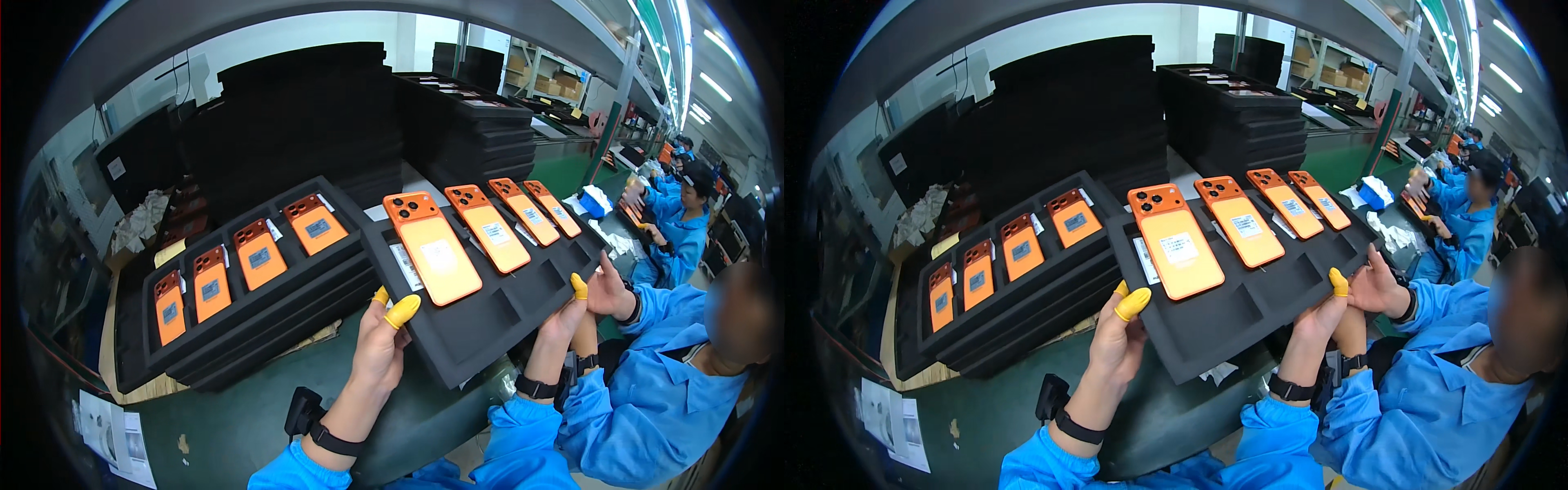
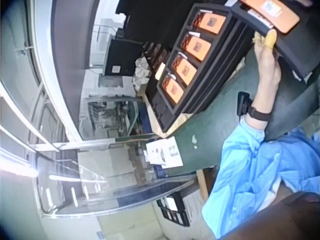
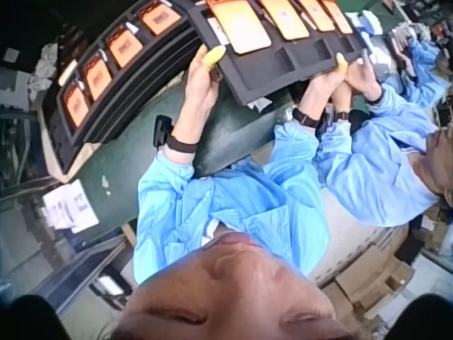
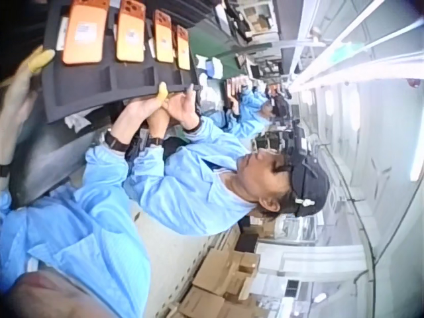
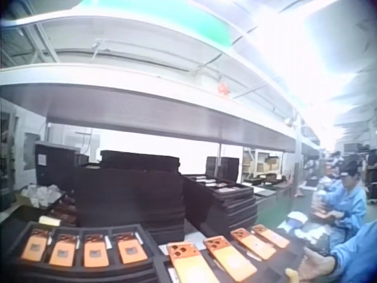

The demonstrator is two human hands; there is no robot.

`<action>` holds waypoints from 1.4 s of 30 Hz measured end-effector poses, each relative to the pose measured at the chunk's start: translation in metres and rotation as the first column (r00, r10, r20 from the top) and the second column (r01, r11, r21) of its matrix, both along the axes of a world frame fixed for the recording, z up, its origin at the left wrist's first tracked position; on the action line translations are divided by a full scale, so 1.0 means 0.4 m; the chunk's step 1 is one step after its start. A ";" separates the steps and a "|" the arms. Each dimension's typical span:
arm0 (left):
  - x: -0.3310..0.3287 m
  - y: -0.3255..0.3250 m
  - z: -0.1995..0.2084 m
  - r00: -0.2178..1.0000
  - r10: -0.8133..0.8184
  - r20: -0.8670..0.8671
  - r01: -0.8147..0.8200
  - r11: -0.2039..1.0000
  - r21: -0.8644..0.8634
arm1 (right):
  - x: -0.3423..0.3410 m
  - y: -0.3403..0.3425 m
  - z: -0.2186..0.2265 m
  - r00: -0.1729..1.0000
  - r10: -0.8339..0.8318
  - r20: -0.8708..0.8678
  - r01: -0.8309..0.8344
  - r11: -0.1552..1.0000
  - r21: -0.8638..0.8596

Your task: Cleaning and inspecting smartphones on a factory assembly line.

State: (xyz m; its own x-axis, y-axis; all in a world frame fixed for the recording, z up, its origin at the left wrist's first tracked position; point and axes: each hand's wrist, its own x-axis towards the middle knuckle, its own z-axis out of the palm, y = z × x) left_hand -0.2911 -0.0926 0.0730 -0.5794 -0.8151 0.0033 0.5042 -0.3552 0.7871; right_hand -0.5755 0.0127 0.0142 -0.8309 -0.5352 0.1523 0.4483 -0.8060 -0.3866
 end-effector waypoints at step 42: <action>-0.361 0.122 -0.097 0.936 -0.278 0.217 0.287 0.958 -0.010 | 0.492 0.311 -0.013 0.884 0.316 -0.346 -0.064 0.813 0.579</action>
State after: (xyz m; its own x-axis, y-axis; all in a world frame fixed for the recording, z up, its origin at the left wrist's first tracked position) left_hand -0.4355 -0.0439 0.0341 -0.7769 -0.6193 -0.1141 0.2084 -0.4238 0.8815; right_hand -0.3788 0.1372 0.0090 -0.6295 -0.7718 0.0895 0.2682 -0.3240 -0.9072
